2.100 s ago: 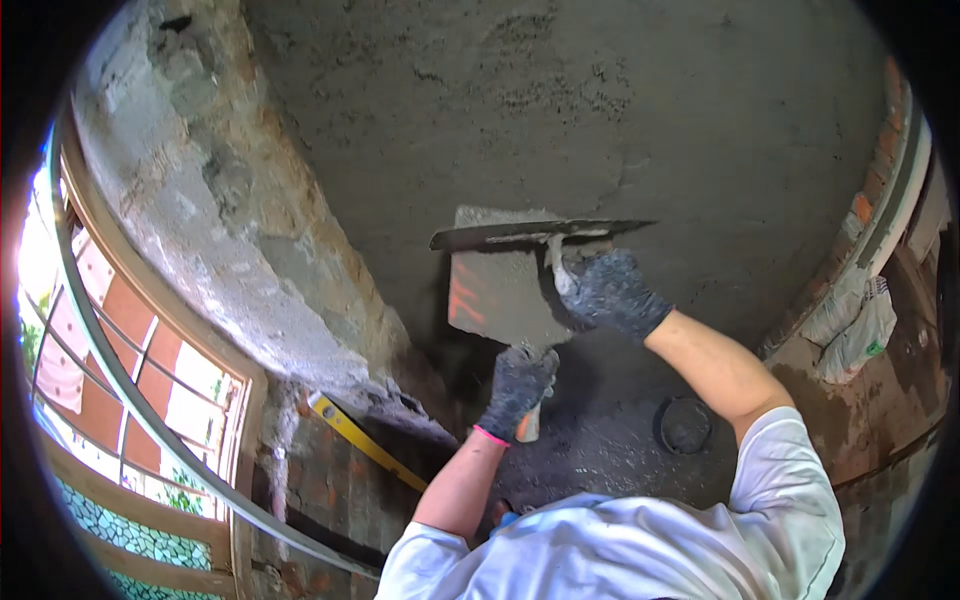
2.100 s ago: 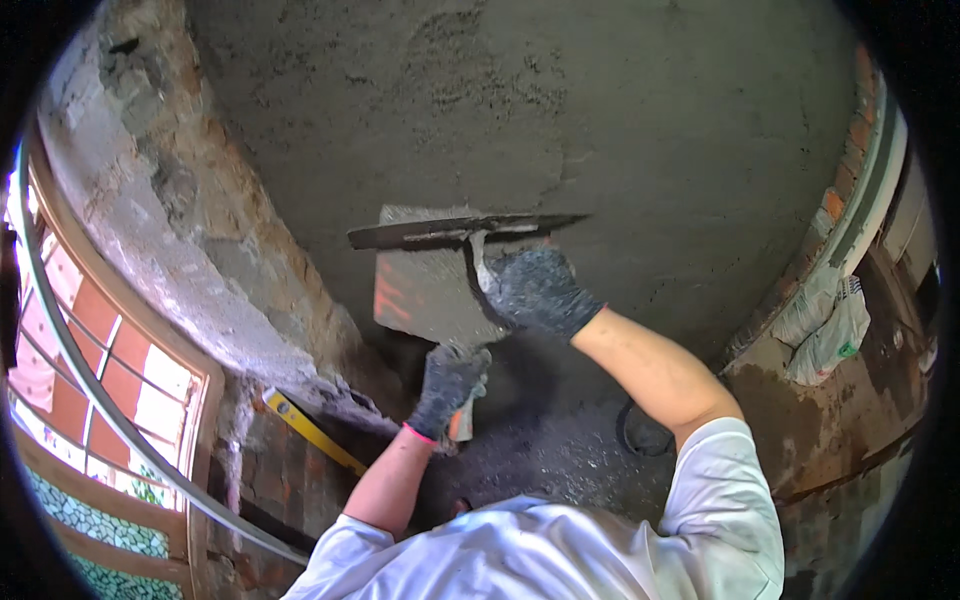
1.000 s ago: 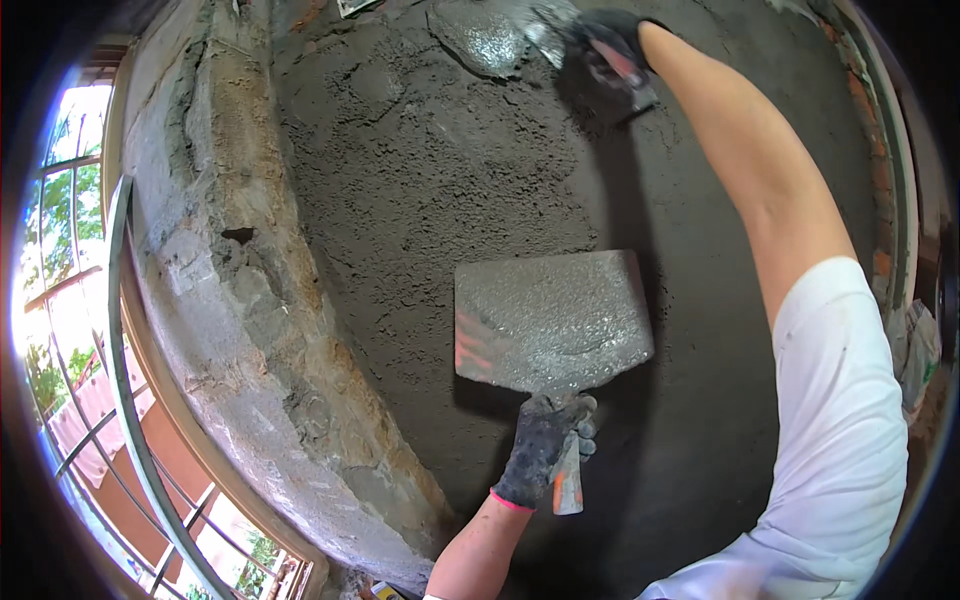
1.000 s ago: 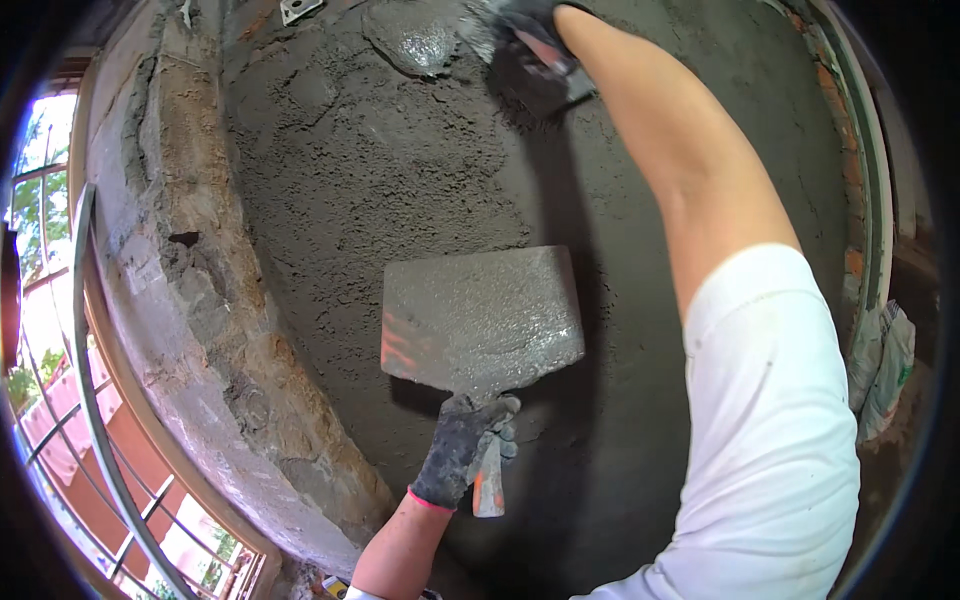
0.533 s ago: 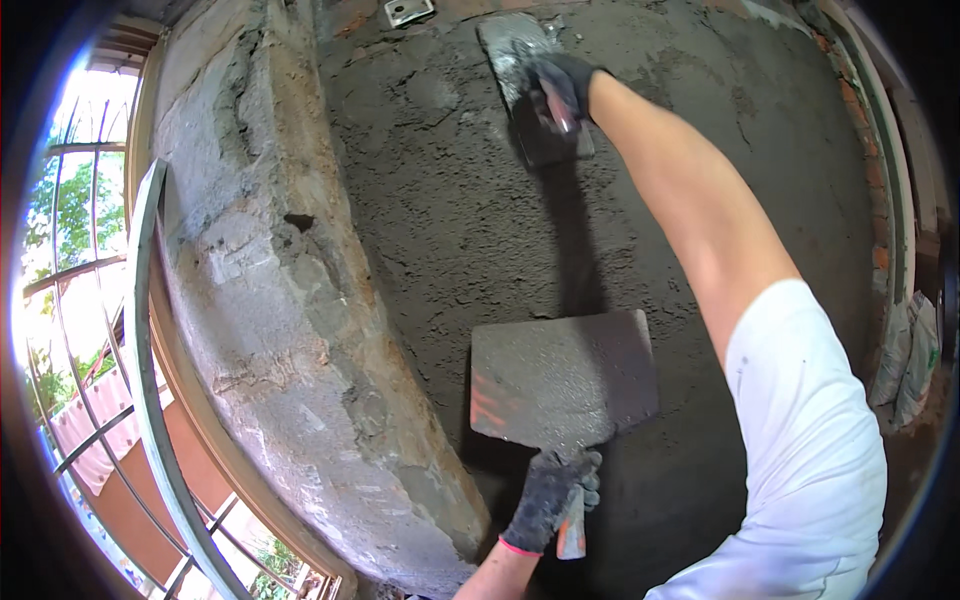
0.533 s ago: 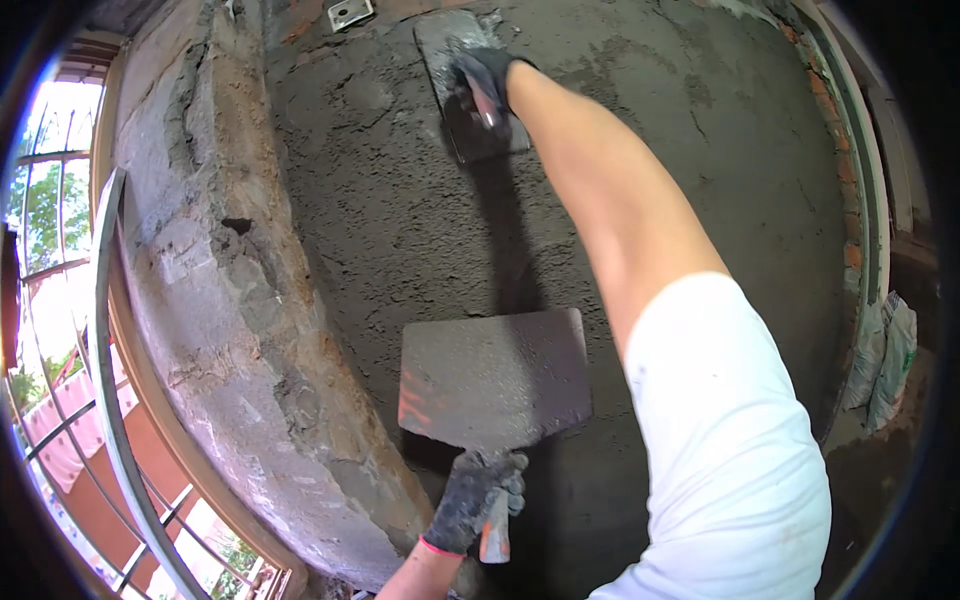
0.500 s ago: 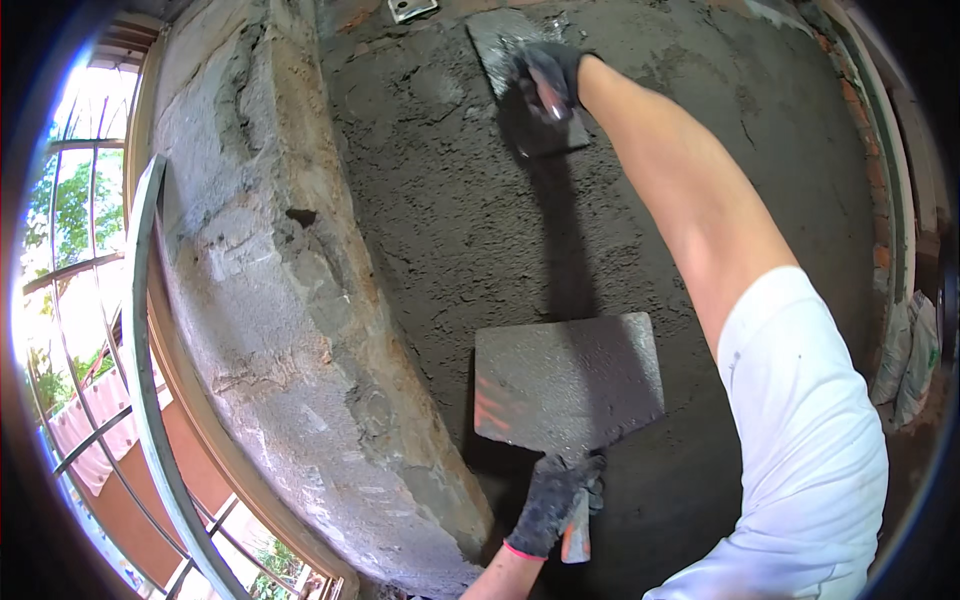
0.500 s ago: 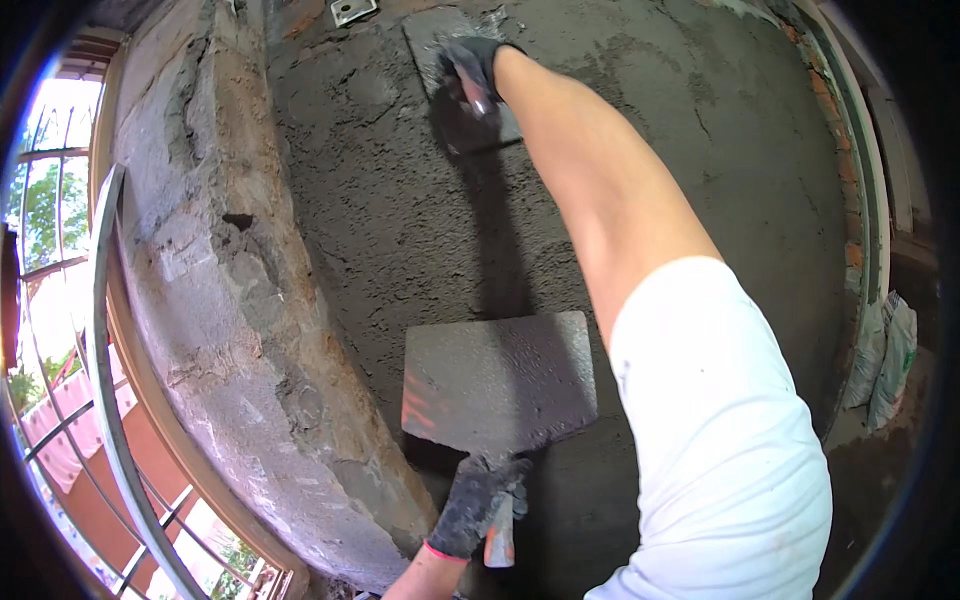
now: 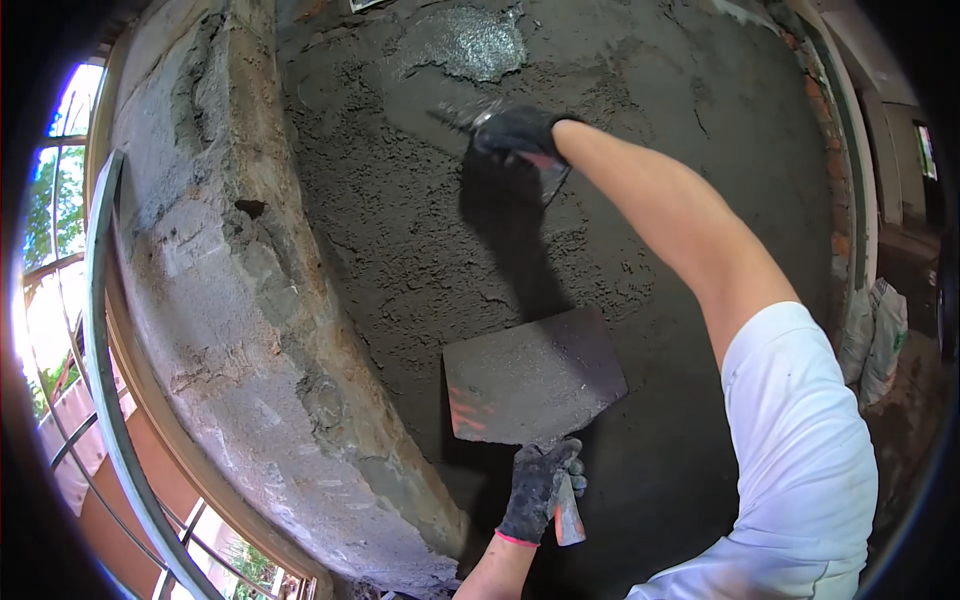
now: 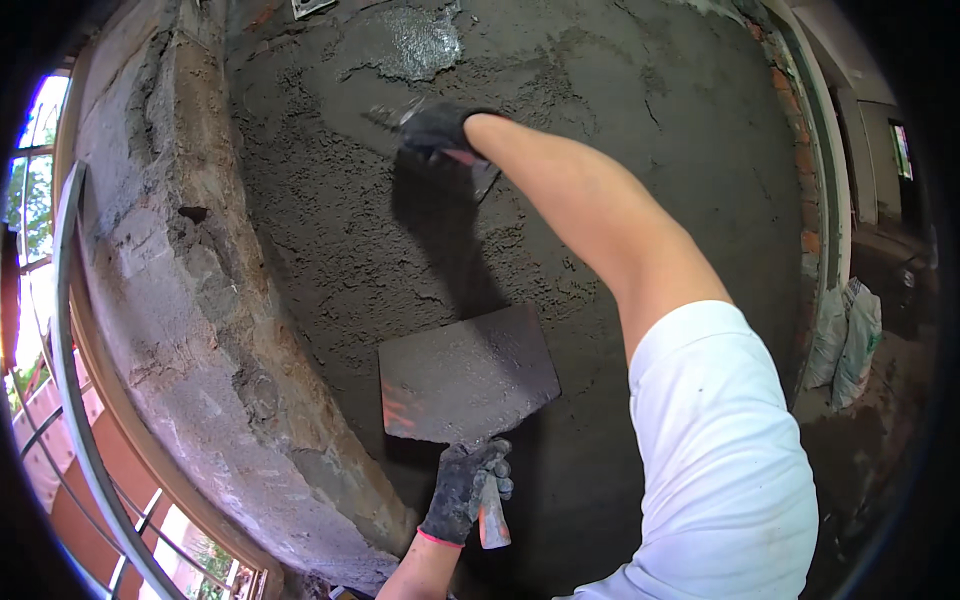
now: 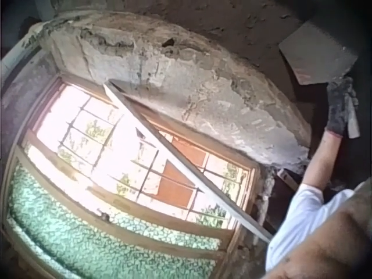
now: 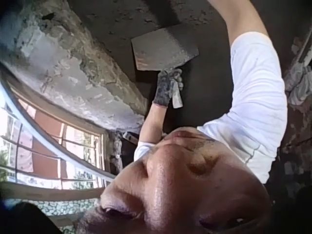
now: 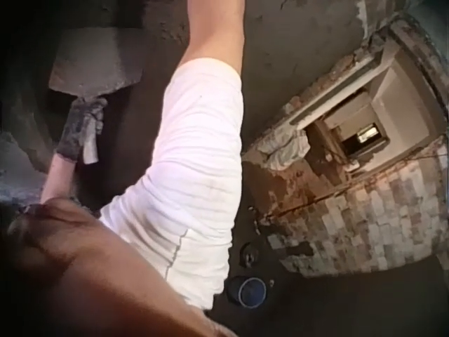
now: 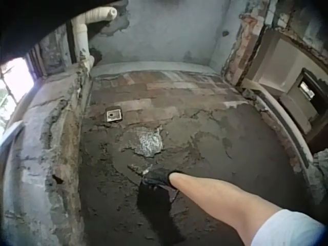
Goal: Applying and smoothing mortar onto a brick wall using a trowel and a hawk.
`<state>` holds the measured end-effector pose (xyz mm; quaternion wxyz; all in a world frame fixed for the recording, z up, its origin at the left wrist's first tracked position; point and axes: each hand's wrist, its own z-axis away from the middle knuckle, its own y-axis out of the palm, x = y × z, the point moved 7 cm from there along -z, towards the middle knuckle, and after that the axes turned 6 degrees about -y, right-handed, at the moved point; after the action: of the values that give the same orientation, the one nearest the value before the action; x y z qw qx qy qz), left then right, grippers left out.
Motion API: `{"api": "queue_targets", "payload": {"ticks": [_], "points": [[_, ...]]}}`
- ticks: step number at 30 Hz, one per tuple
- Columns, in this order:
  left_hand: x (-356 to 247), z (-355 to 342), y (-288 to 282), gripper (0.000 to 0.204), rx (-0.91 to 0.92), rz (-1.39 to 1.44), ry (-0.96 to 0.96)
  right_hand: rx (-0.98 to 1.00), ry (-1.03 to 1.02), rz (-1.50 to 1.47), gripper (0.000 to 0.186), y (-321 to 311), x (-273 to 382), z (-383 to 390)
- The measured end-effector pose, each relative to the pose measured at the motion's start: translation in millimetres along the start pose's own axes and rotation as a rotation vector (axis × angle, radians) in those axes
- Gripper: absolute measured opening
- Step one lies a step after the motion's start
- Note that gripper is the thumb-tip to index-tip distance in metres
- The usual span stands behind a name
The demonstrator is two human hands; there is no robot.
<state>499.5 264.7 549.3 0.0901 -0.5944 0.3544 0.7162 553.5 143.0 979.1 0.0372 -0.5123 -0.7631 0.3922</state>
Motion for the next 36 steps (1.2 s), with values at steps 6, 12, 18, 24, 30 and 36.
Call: {"api": "queue_targets", "payload": {"ticks": [6, 12, 18, 24, 30, 36], "points": [[8.3, -15.5, 61.6, 0.011, 0.040, -0.026, 0.001, -0.104, 0.552, -0.165, 0.019, -117.0, -168.6, 36.5], [22.4, -15.5, 51.1, 0.012, -0.001, 0.037, 0.000, -0.375, 0.814, -0.547, 0.023, -124.4, -163.5, 97.4], [75.1, -9.1, 45.0, 0.014, 0.044, 0.048, -0.112, -0.420, 0.872, -0.474, 0.020, -101.6, -180.3, 203.5], [198.9, 34.2, 32.3, 0.014, 0.069, 0.021, -0.400, 0.091, 0.350, -0.652, 0.014, 7.9, -20.7, 344.0], [276.9, 25.3, 61.0, 0.023, 0.316, 0.122, -0.320, 0.394, 0.739, -1.366, 0.020, 113.7, 104.7, 527.9], [348.8, 18.8, 53.9, 0.012, 0.001, 0.525, -0.493, 0.742, 0.734, -1.483, 0.024, 156.1, 155.4, 806.8]]}}
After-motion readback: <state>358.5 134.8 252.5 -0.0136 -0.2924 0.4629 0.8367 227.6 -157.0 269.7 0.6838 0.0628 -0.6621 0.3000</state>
